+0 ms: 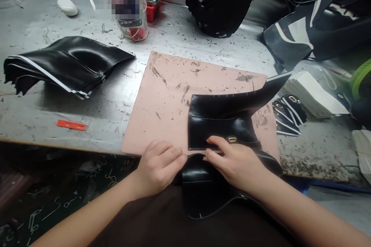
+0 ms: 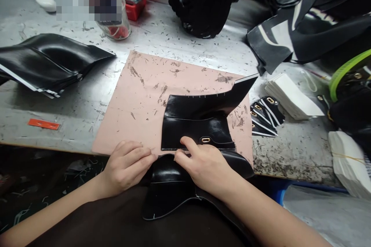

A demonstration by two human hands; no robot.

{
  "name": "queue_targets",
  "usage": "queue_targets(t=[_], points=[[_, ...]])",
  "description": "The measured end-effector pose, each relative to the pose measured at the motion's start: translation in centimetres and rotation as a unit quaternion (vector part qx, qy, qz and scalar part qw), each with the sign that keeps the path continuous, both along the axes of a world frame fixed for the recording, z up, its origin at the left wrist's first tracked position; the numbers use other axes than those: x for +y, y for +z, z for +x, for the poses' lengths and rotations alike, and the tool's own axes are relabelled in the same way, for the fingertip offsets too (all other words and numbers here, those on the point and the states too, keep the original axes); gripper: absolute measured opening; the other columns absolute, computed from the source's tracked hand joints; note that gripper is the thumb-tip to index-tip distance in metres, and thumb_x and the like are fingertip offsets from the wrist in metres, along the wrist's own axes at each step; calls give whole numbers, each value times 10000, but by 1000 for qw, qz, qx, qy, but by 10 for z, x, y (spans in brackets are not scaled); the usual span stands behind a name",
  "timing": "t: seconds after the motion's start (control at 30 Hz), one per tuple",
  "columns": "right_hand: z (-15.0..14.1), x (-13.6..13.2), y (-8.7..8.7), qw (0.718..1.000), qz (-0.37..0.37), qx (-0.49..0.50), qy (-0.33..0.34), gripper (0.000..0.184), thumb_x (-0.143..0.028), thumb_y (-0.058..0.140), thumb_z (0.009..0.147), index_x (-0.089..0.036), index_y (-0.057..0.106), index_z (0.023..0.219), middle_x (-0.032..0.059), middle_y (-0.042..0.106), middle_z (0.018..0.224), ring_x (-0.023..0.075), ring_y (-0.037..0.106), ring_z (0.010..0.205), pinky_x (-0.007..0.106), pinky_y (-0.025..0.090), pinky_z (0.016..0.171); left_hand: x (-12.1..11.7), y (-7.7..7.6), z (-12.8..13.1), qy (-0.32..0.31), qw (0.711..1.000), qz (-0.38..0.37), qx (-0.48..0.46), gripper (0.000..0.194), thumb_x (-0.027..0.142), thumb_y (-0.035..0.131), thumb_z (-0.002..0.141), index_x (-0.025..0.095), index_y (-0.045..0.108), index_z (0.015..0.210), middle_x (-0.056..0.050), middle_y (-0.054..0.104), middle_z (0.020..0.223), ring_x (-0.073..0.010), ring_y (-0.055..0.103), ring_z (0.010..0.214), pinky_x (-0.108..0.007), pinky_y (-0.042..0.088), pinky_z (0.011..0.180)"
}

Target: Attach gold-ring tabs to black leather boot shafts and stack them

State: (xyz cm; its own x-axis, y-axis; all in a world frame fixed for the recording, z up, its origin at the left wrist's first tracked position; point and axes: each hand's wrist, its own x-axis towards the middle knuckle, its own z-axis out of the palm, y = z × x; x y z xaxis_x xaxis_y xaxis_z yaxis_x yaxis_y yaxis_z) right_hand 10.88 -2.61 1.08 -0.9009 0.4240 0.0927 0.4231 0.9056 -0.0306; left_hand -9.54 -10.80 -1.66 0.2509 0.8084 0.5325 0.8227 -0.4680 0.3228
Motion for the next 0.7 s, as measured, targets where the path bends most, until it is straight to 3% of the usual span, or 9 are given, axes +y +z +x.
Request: queue_targets(t=[0.17,0.33,0.5,0.7], points=[[0,0,0,1000,-2,1,-6,171,-144,457,811,-194,618,783,81,610,1019,73,458,486,225,310,487,-1,0,-3,-27,998,53,28,120,101,529,780,160,617,838,-19,656,755,-151,544,722,-280,391,580],[-1,-2,0,1000,-3,1,-15,157,-140,467,802,-192,611,769,80,612,1027,78,469,491,225,312,492,1,0,-3,-31,998,42,32,119,92,608,726,149,615,830,-11,649,739,-149,516,696,-278,378,573],[-1,-3,1,1000,-1,-1,-23,150,-149,474,803,-196,616,784,80,611,1043,81,475,495,228,316,502,6,1,1,-22,1000,-15,1,104,89,599,718,165,595,788,1,625,715,-135,485,679,-271,389,594],[-4,-3,4,999,-18,25,-45,221,-232,443,859,-189,613,725,63,625,991,62,442,470,211,305,484,16,10,11,38,988,-122,-81,116,68,512,708,160,570,668,-4,566,650,-124,449,629,-261,389,579]])
